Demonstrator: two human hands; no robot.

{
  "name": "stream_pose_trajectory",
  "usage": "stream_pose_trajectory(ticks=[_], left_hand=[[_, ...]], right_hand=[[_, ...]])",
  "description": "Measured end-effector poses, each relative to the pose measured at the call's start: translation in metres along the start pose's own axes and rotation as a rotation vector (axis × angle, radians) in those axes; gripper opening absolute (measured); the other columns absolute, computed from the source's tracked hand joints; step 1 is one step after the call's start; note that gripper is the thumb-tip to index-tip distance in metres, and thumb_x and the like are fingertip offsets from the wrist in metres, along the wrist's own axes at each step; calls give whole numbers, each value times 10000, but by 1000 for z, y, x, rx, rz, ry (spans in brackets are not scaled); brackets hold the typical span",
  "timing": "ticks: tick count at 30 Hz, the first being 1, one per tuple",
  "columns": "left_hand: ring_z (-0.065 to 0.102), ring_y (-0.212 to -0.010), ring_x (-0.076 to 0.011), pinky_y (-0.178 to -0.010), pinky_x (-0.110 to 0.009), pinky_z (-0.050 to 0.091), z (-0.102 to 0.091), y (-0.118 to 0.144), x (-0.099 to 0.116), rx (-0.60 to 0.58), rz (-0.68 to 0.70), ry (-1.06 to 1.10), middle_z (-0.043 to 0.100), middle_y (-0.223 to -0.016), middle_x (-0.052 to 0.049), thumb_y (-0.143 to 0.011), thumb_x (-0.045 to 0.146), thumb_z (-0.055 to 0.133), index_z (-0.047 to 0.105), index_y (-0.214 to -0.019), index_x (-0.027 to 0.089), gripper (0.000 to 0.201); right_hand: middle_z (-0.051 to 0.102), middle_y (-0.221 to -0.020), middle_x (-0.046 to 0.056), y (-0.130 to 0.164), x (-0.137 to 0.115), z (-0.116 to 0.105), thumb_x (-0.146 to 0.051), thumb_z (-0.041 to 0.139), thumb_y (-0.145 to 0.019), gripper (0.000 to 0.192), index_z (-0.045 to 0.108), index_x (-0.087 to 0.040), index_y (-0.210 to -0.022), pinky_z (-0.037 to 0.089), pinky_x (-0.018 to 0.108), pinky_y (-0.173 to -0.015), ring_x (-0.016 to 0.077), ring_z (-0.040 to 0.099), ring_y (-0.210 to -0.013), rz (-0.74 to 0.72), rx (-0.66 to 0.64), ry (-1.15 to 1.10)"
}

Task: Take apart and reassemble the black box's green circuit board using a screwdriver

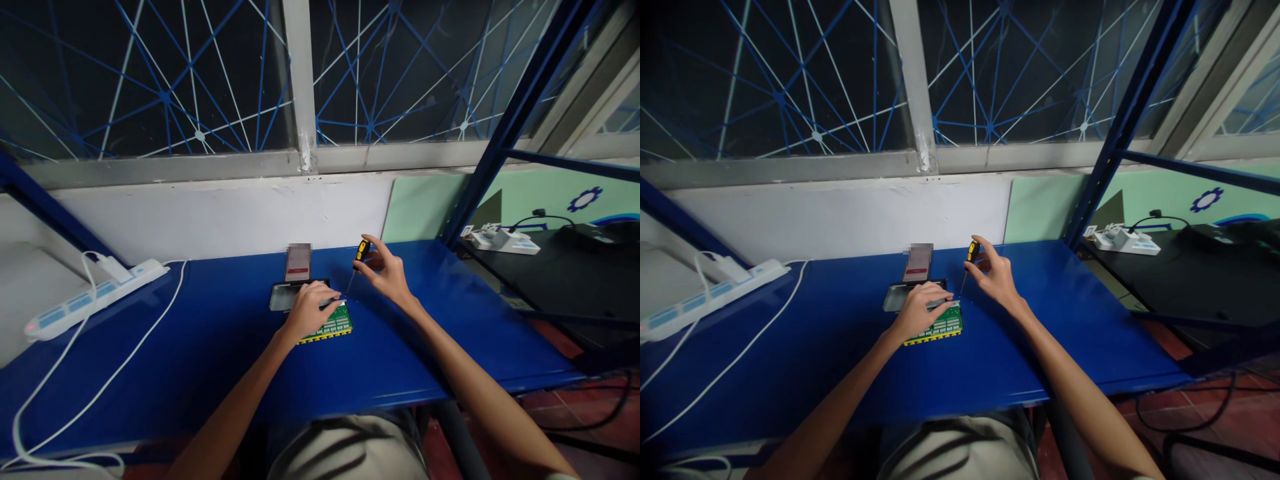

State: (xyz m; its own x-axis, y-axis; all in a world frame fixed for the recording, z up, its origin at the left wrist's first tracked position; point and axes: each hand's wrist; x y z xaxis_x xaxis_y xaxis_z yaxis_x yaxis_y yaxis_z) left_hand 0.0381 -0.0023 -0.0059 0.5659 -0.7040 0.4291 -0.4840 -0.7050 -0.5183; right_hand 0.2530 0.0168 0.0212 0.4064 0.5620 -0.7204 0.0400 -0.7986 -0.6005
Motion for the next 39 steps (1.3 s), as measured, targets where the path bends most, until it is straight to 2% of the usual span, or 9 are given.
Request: stream_pose_trajectory(ticks=[5, 9, 23, 39], left_hand=[[651, -877, -235, -752, -338, 468, 0, -1, -1, 36, -48, -5, 751, -861, -51, -773, 305, 761, 754, -826, 211, 108], [653, -844, -227, -720, -323, 476, 1, -2, -2, 45, -66, -2, 750, -811, -42, -760, 242, 771, 757, -776, 201, 47], [654, -783, -202, -710, -306, 499, 2, -2, -6, 148, -78, 45, 745, -771, -32, -752, 195, 775, 747, -745, 202, 30], [638, -755, -191, -707, -300, 475, -1, -3, -3, 156, -76, 50, 732, -755, -15, -747, 216, 783, 706, -706, 194, 90]], right_hand=[[678, -806, 24, 1, -7, 5, -346, 655, -807, 638, 416, -205, -1381, 590, 330, -631, 195, 716, -656, 69, 65, -156], [649, -759, -2, 3, -11, 10, -332, 662, -802, 634, 418, -216, -1376, 591, 324, -634, 200, 720, -677, 64, 74, -218], [642, -776, -12, 7, -18, 14, -326, 679, -801, 625, 422, -253, -1367, 602, 349, -689, 197, 715, -703, 14, 131, -243], [649, -784, -4, 8, -23, 12, -287, 664, -802, 609, 425, -237, -1360, 605, 351, -684, 190, 710, -684, -14, 145, -246]])
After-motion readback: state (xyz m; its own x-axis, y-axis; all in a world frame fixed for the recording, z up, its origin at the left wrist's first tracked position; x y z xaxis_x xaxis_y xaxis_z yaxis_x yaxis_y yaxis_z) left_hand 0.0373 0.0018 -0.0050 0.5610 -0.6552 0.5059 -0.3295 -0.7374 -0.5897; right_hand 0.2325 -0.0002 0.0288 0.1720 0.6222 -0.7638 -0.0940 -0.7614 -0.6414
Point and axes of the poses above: each hand's wrist, its own y-axis away from the middle knuckle, its own z-axis out of the palm, x = y × z
